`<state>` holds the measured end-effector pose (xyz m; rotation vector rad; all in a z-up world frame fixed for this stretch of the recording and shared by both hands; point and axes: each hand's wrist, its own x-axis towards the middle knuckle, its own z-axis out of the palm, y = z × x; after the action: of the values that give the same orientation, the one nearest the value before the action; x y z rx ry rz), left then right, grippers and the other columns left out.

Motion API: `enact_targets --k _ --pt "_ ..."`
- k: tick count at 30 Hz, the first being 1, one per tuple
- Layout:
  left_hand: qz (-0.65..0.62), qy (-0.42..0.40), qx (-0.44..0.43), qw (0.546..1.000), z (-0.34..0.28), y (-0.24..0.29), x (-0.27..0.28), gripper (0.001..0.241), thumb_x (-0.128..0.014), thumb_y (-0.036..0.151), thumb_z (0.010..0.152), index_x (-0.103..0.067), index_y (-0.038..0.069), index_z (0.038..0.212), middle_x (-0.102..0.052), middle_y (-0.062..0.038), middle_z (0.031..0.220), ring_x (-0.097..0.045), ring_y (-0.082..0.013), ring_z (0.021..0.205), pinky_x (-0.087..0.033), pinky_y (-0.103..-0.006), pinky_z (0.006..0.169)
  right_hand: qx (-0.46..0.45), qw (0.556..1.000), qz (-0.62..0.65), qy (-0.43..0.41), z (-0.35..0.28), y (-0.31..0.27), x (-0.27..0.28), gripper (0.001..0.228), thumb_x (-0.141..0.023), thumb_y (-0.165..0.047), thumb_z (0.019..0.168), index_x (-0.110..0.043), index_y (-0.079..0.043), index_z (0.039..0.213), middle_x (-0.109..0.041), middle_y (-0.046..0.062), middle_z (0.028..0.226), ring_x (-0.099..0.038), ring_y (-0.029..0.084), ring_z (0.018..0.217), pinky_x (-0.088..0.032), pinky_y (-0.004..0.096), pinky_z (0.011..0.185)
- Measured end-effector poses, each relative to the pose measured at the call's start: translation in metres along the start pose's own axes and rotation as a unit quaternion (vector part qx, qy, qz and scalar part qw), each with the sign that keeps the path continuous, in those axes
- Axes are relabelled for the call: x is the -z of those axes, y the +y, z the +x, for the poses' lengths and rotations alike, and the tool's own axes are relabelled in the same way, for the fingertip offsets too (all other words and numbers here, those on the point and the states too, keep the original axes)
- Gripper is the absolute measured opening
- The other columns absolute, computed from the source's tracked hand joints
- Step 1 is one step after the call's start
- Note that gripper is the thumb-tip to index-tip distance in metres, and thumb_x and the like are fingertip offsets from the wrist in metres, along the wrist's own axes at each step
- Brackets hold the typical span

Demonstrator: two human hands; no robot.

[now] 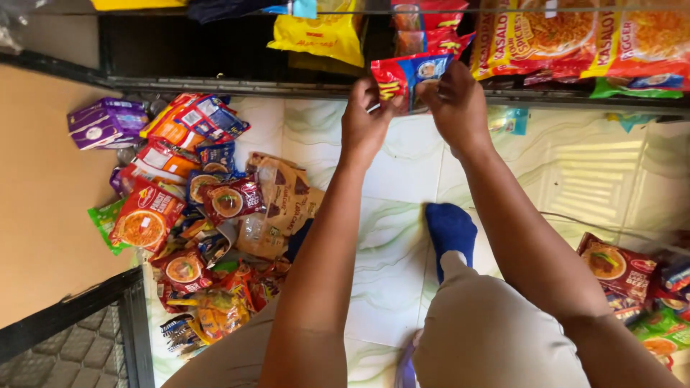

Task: The recorder is picking up various snack and noodle packets from the floor and organizing them onto grocery shelves.

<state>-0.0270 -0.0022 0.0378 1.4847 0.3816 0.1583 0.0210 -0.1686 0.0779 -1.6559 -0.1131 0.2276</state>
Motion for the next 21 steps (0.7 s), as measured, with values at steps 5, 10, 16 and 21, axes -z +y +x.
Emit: enact_targets --k 5,10,16,21 --pt "-0.005 0.009 -0.019 1.000 0.019 -0.004 -0.035 0.046 -0.079 0.006 0.090 -0.056 0.002 0.129 -0.071 -0.008 0.113 -0.068 -0.0133 0.102 -0.057 -0.0291 0.090 0.007 0.996 -0.067 0.055 0.006 0.021 0.021 0.035 -0.084 -0.003 0.101 -0.048 -0.002 0.103 -0.053 0.004 0.086 -0.051 0.009 0.082 -0.047 0.025 0.073" --pt "0.037 0.024 -0.065 0.997 0.031 0.000 -0.046 0.044 -0.079 0.002 0.089 -0.059 0.001 0.128 -0.071 -0.009 0.113 -0.067 -0.0155 0.100 -0.056 -0.0307 0.087 0.030 0.997 -0.038 0.055 0.001 -0.001 0.020 0.036 -0.081 0.003 0.090 -0.054 0.000 0.113 -0.065 0.004 0.098 -0.063 0.008 0.090 -0.058 0.025 0.082" --pt "0.064 0.037 -0.095 0.993 0.040 -0.008 -0.046 0.047 -0.079 0.002 0.087 -0.058 0.004 0.129 -0.070 -0.008 0.114 -0.070 -0.0183 0.101 -0.057 -0.0323 0.089 0.109 0.973 -0.175 0.107 0.008 0.005 0.013 0.047 -0.085 0.004 0.083 -0.057 0.004 0.120 -0.067 0.014 0.110 -0.072 0.020 0.091 -0.061 0.030 0.079" --pt "0.165 0.049 -0.103 0.980 0.042 -0.003 -0.041 0.055 -0.084 0.004 0.082 -0.056 0.007 0.130 -0.067 -0.012 0.114 -0.068 -0.0257 0.102 -0.056 -0.0371 0.089 0.123 0.956 -0.241 0.119 0.013 0.017 0.016 0.035 -0.082 0.006 0.085 -0.059 0.002 0.111 -0.065 0.014 0.098 -0.068 0.028 0.084 -0.055 0.038 0.076"
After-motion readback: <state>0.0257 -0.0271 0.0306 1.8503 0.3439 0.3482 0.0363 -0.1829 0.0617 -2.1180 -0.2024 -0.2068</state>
